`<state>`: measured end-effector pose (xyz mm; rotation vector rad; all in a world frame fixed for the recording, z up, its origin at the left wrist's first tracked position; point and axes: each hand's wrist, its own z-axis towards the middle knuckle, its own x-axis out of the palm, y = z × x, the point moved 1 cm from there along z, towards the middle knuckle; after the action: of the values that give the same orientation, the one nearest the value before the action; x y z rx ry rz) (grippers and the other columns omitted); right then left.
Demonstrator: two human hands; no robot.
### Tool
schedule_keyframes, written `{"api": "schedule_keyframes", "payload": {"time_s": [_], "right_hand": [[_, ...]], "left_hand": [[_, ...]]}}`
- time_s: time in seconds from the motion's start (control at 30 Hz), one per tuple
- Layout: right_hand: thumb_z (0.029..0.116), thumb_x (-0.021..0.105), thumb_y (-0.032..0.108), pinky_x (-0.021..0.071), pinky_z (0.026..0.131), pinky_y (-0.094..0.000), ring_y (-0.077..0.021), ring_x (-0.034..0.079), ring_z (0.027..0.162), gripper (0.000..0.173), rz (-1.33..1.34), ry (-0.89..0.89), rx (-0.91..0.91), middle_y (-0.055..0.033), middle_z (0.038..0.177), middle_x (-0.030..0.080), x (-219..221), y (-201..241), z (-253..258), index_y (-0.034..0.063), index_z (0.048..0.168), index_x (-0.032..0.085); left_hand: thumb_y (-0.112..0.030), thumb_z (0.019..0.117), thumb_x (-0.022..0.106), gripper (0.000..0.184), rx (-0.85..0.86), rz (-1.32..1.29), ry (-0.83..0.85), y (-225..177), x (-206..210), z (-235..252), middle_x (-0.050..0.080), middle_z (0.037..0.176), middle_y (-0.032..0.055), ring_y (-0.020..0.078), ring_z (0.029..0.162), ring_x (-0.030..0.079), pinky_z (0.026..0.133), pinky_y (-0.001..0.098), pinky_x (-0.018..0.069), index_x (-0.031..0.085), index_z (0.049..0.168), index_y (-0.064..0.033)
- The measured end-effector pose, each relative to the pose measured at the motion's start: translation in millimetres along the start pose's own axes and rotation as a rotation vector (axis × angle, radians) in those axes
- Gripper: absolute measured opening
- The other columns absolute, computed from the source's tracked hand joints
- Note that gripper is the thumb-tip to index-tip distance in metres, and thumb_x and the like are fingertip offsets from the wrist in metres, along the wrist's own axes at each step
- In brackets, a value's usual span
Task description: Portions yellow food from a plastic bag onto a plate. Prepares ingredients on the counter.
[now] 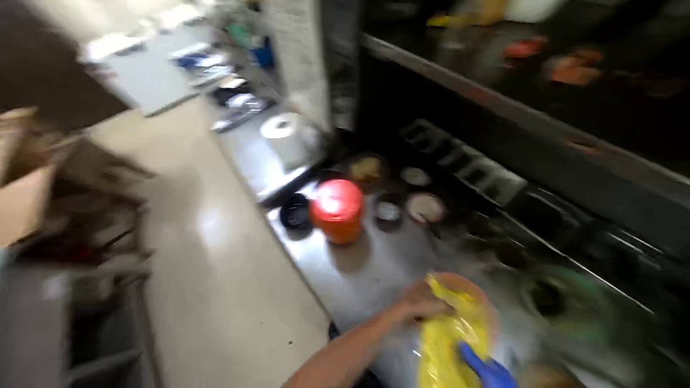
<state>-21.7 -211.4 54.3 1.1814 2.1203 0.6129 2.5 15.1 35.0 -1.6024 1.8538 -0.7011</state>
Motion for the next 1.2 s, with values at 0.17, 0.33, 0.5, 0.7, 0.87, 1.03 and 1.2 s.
{"api": "schedule_keyframes", "payload": {"time_s": [0.17,0.33,0.5,0.7,0.87,1.03,1.2], "right_hand": [[0.0863,0.08,0.047,0.0645,0.081,-0.0426,-0.0184,0.075,0.086,0.04,0.141,0.044,-0.006,-0.0042,0.091,0.077,10,1,20,0.0103,0.102,0.076],[0.0892,0.076,0.041,0.0629,0.084,-0.0431,-0.0208,0.074,0.091,0.038,0.41,0.143,0.072,-0.0081,0.096,0.076,19,-8,30,0.0065,0.106,0.073],[0.0829,0.079,0.055,0.0624,0.088,-0.0443,-0.0189,0.074,0.096,0.058,0.409,0.15,0.084,-0.0063,0.102,0.075,14,-9,35,0.0068,0.113,0.069],[0.0904,0.071,0.054,0.061,0.088,-0.045,-0.02,0.073,0.098,0.052,0.492,0.228,0.084,-0.0081,0.104,0.075,15,-11,36,0.0069,0.112,0.068],[0.0913,0.064,0.067,0.0582,0.094,-0.0462,-0.0206,0.07,0.108,0.068,0.504,0.266,0.092,-0.01,0.115,0.071,14,-5,42,0.0062,0.121,0.066],[0.0934,0.064,0.058,0.0562,0.089,-0.0506,-0.025,0.068,0.104,0.058,0.488,0.279,0.112,-0.0138,0.11,0.069,21,1,44,0.0034,0.114,0.066],[0.0957,0.057,0.066,0.06,0.086,-0.0494,-0.0238,0.071,0.106,0.066,0.767,0.554,0.13,-0.0097,0.118,0.071,16,6,38,0.0132,0.135,0.06]], "left_hand": [[-0.053,0.0843,0.078,0.061,-0.148,0.054,0.058,-10,-2,7,0.074,0.103,0.0134,0.0248,0.091,0.073,0.083,0.0475,0.0601,0.068,0.117,-0.0025],[-0.056,0.0836,0.078,0.059,-0.204,0.124,0.059,0,-7,28,0.075,0.094,0.0126,0.0241,0.081,0.073,0.068,0.043,0.0602,0.071,0.109,-0.0031],[-0.045,0.0896,0.077,0.054,-0.149,0.019,0.184,-8,-5,25,0.076,0.101,0.0162,0.0285,0.09,0.076,0.078,0.0464,0.0642,0.068,0.12,-0.0009],[-0.042,0.0952,0.072,0.053,-0.166,-0.067,0.203,-2,-2,24,0.075,0.108,0.0191,0.031,0.099,0.075,0.088,0.0486,0.0628,0.066,0.126,0.0009],[-0.035,0.0978,0.069,0.051,-0.149,-0.021,0.219,-16,-8,23,0.074,0.11,0.0222,0.0332,0.1,0.074,0.089,0.0499,0.0625,0.062,0.13,0.0031],[-0.035,0.1007,0.065,0.05,-0.184,0.007,0.215,-16,-16,18,0.073,0.112,0.0229,0.0337,0.102,0.074,0.091,0.0504,0.0618,0.059,0.133,0.0025],[-0.032,0.0986,0.068,0.054,-0.146,-0.043,0.228,-23,-27,2,0.072,0.112,0.0261,0.036,0.101,0.073,0.089,0.0523,0.0622,0.054,0.136,0.004]]}}
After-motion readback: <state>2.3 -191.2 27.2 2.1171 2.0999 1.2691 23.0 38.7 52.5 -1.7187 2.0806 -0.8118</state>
